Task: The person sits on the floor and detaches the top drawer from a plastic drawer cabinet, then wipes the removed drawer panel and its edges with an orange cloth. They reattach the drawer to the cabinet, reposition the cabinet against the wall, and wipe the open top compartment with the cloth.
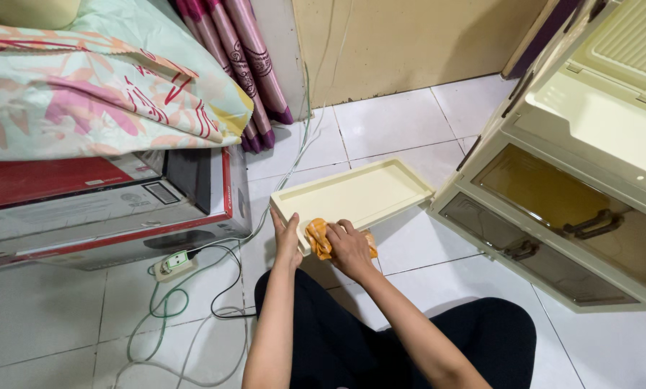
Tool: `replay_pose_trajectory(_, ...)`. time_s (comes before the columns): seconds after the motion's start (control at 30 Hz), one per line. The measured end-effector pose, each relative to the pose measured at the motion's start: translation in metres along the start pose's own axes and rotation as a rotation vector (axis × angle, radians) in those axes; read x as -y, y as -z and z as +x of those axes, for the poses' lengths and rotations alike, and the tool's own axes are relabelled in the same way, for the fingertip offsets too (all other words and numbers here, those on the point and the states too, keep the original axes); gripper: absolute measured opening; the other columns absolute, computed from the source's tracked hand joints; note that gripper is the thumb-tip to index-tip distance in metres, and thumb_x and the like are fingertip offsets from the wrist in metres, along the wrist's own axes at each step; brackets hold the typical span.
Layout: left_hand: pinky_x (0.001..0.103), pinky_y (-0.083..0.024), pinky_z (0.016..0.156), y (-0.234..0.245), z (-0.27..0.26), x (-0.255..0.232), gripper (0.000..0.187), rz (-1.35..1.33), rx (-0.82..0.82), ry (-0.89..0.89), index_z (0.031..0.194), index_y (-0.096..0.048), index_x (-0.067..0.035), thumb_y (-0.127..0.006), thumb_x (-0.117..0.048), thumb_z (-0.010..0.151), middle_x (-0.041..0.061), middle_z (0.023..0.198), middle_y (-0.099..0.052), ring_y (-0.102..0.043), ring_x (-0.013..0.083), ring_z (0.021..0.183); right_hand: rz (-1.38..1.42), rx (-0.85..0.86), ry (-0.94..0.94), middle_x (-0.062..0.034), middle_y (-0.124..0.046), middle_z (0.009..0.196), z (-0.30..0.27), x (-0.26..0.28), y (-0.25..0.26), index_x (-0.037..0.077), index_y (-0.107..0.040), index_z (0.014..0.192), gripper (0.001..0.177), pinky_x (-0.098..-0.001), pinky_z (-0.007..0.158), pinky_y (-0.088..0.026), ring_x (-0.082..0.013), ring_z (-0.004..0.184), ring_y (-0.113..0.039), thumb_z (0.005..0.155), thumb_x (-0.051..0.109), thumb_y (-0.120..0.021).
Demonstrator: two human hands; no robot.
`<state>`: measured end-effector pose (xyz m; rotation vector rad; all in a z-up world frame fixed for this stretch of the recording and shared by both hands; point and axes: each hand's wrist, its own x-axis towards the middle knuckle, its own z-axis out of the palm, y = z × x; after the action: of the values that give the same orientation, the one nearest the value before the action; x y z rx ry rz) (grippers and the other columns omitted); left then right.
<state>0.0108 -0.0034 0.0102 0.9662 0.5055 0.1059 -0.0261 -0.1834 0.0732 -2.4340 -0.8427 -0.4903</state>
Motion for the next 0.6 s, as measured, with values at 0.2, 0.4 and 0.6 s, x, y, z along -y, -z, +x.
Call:
replay_pose_trajectory(0.2, 0.053, -0.035, 0.111, 0.01, 0.023, 0.023, 0.069, 0.322, -0.12, -0.136, 0.16, -0.016, -0.027, -0.054, -0.025, 0.103, 0.017, 0.162, -0.026, -0.032, 0.0318, 0.142, -0.022, -0.109, 0.113, -0.0022, -0.066, 0.092, 0.04, -0.01, 0.013, 0.011, -0.066, 0.098, 0.031, -0.0407, 0.064, -0.051, -0.0263, 0.09, -0.062, 0.069, 0.008, -0.077)
replay_pose_trajectory(0.4, 0.051, -0.034, 0.107, 0.024, 0.037, 0.034, 0.037, 0.843, -0.031, -0.762, 0.113, -0.075, -0.003, -0.044, -0.024, 0.108, 0.015, 0.123, -0.07, -0.057, 0.0247, 0.122, -0.054, -0.07, 0.07, -0.0014, -0.065, 0.087, 0.071, 0.003, 0.043, 0.013, -0.068, 0.099, 0.032, -0.0433, 0.067, -0.046, -0.026, 0.086, -0.061, 0.068, 0.005, -0.074)
replay_pose_trajectory(0.6, 0.032, -0.052, 0.069, 0.007, 0.01, 0.017, 0.037, 0.549, 0.165, -0.742, 0.096, -0.069, 0.004, -0.059, -0.031, 0.101, 0.009, 0.086, -0.07, -0.063, 0.0157, 0.078, 0.011, -0.127, 0.109, -0.0011, -0.065, 0.095, 0.068, 0.037, 0.046, 0.013, -0.067, 0.104, 0.033, -0.0504, 0.094, -0.042, -0.024, 0.092, -0.062, 0.073, 0.004, -0.073)
